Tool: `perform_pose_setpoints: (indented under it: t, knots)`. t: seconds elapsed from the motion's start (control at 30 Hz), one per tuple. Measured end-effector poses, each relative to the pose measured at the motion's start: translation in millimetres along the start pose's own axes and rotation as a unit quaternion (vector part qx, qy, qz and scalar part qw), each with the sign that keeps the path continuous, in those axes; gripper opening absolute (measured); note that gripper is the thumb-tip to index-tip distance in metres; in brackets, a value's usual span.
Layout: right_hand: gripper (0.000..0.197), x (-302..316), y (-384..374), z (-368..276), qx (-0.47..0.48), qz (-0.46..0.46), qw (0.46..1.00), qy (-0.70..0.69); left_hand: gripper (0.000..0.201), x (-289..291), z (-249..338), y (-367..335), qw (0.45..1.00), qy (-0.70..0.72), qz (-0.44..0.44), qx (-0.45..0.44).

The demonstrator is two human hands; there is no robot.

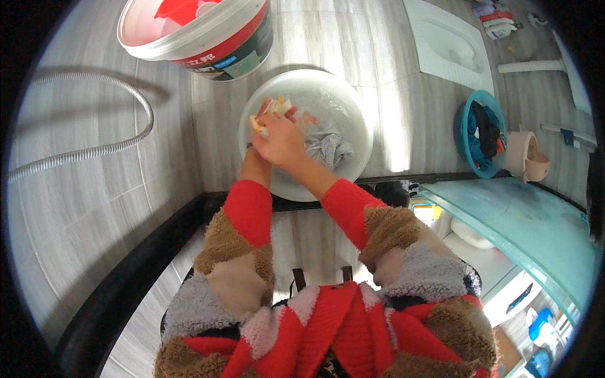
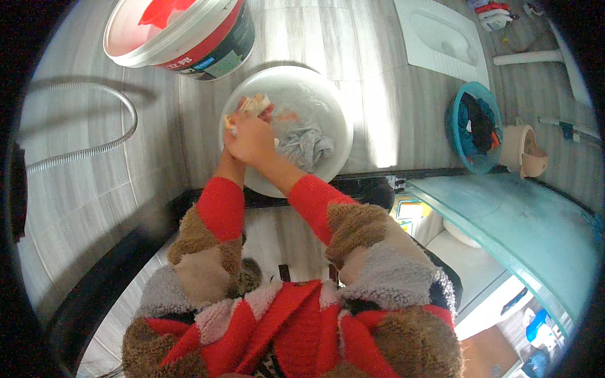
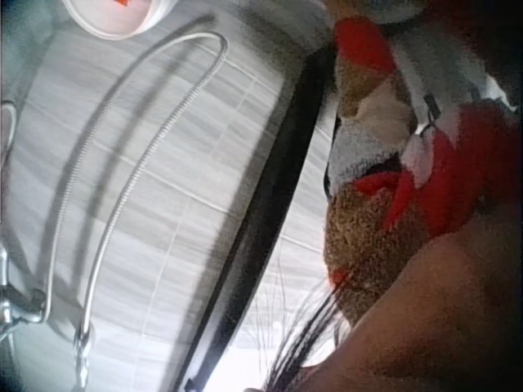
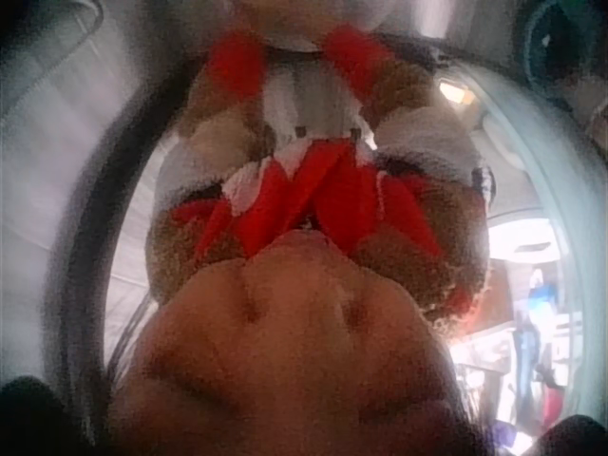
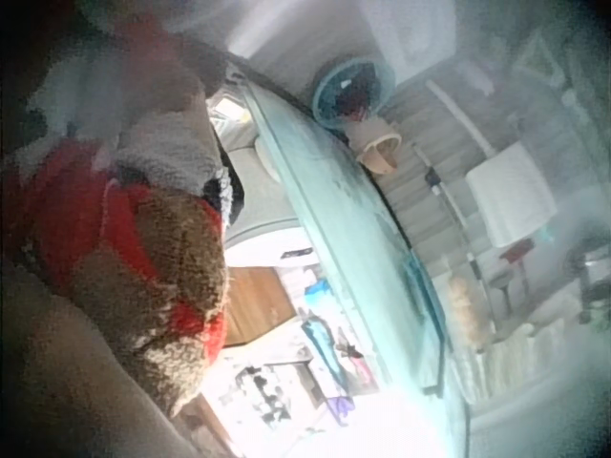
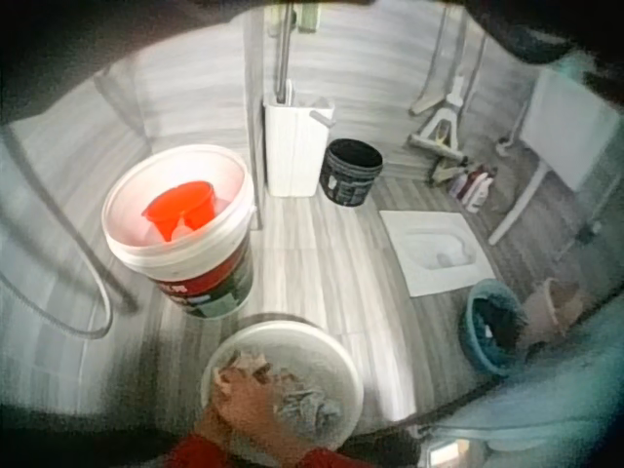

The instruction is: The person sits on a low stool in a bathroom and hand-washes two pieces of clothing in a white basin. They scrub, rinse, and wring out a patterned cloth and a grey garment, then hang the patterned cloth on a shower door handle.

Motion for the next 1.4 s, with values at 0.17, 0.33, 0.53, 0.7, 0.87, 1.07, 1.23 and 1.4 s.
perform_pose_setpoints:
  t: [0.17,0.33,0.53,0.7,0.87,1.07,1.23,1.4]
  knots:
    - [0.017,-1.5,-18.8,-8.7,0.089,0.017,0.992,0.089,0.043,-26.5,8.8,-1.4,0.998,-0.021,-0.052,-0.038]
    - [0.037,1.7,-74.8,65.0,-0.050,0.095,0.991,0.077,0.042,-57.0,-7.7,-9.2,0.981,-0.107,0.107,-0.120]
    - [0.035,19.7,-57.2,155.5,-0.184,0.041,0.951,0.247,0.046,-54.7,21.9,25.2,0.943,-0.177,0.242,-0.143]
    - [0.032,-17.3,5.1,145.2,0.129,0.010,0.966,0.222,0.046,-13.7,13.3,15.7,0.922,-0.261,0.237,-0.160]
    - [0.021,-11.7,-12.7,157.8,-0.133,-0.105,0.950,0.260,0.045,10.9,8.3,6.7,0.886,-0.354,0.269,-0.136]
    - [0.021,-7.2,-0.7,67.5,-0.054,-0.092,0.988,0.114,0.042,12.7,13.4,-1.8,0.975,-0.150,0.162,-0.008]
    - [0.023,-8.2,5.5,21.7,0.011,-0.043,0.999,0.020,0.045,6.9,7.6,-30.4,0.927,-0.288,-0.001,-0.242]
    - [0.032,1.1,-54.3,84.8,-0.073,0.033,0.992,0.095,0.045,-30.2,-16.8,-18.4,0.926,-0.219,0.277,-0.135]
Point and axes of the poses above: each hand's wrist, its own y-axis away from the middle knuckle, its own x-axis out of the back of the hand, z = x × y, the point moved 1 cm from there along -y, towards the middle knuckle, and after that the axes turned 11 degrees about z, right-handed, at the moved point
